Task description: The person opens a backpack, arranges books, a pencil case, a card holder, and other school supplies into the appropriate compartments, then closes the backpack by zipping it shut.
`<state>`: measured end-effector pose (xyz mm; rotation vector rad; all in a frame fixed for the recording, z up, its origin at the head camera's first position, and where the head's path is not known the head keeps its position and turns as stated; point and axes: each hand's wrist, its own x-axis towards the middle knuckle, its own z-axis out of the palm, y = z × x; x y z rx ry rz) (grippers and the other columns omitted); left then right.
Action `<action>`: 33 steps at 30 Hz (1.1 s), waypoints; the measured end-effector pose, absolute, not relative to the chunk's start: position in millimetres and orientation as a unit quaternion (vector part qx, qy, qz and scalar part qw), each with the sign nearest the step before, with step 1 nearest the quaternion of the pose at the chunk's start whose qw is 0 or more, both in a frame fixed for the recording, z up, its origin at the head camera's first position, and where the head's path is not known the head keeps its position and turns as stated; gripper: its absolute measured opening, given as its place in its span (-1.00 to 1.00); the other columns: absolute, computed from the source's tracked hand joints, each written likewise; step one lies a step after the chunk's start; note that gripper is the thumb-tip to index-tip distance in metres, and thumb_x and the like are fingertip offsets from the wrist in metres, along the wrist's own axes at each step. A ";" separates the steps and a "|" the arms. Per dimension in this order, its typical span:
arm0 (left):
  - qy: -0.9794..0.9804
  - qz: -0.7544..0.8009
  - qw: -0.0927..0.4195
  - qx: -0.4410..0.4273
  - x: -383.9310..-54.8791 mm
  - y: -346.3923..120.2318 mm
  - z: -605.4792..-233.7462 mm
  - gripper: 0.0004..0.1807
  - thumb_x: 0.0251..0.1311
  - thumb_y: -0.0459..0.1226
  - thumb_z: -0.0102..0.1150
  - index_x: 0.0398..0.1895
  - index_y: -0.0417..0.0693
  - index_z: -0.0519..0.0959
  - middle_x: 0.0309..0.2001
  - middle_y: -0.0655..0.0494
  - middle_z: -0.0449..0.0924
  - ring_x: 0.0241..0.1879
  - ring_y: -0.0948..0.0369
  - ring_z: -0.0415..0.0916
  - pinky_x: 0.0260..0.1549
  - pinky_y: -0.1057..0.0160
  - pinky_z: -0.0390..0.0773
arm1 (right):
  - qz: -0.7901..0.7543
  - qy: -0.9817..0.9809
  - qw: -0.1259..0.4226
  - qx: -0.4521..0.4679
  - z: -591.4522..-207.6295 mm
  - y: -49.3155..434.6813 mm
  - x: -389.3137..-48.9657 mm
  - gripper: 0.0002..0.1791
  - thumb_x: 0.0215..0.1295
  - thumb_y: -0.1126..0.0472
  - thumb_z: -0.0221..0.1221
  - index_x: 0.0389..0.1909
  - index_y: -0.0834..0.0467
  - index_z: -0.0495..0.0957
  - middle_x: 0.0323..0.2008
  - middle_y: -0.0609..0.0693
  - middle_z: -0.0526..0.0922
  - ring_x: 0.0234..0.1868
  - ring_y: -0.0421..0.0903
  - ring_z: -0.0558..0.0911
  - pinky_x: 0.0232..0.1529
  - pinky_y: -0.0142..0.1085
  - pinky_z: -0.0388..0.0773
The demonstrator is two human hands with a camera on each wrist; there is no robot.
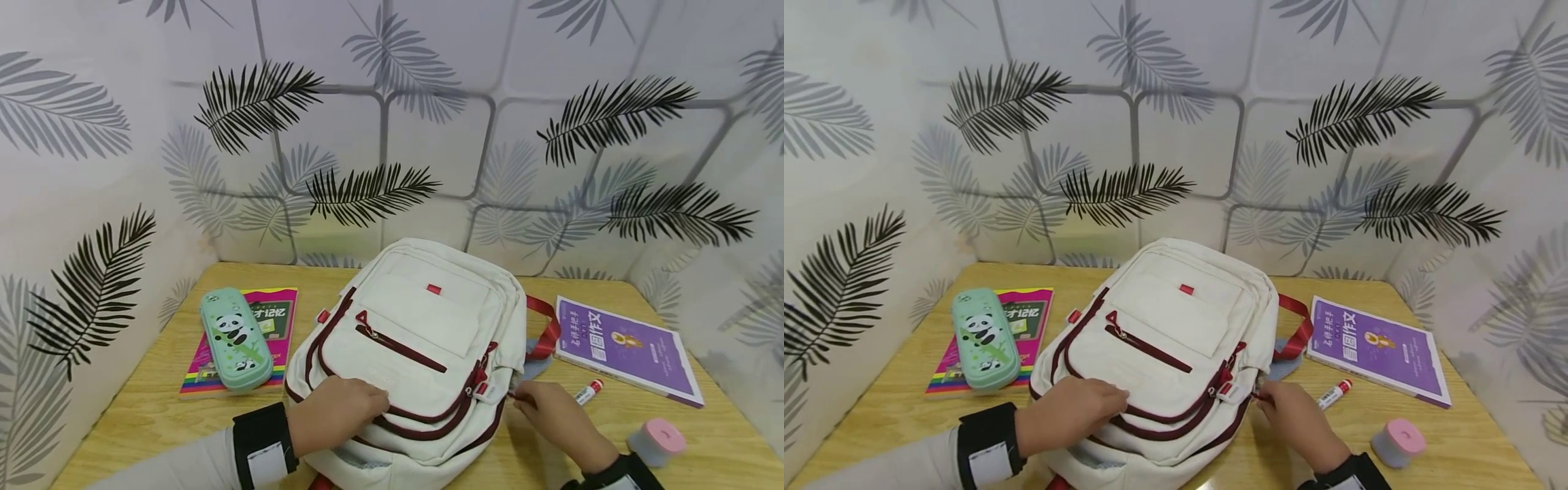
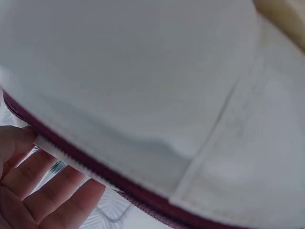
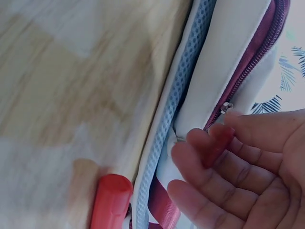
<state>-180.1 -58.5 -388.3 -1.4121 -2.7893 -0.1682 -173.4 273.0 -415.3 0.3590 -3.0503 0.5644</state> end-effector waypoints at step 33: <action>-0.918 -0.082 0.050 -0.384 -189.9 -50.5 -361.5 -0.89 0.17 -0.20 0.06 -0.41 -0.03 0.49 -0.63 0.19 0.54 -0.62 0.32 0.46 -0.62 0.38 0.35 | 0.204 -0.964 0.122 0.117 -408.7 261.8 -147.6 -0.86 -0.06 0.40 0.25 -0.63 0.13 0.54 -0.62 -0.14 0.54 -0.55 -0.26 0.50 -0.48 -0.36 0.44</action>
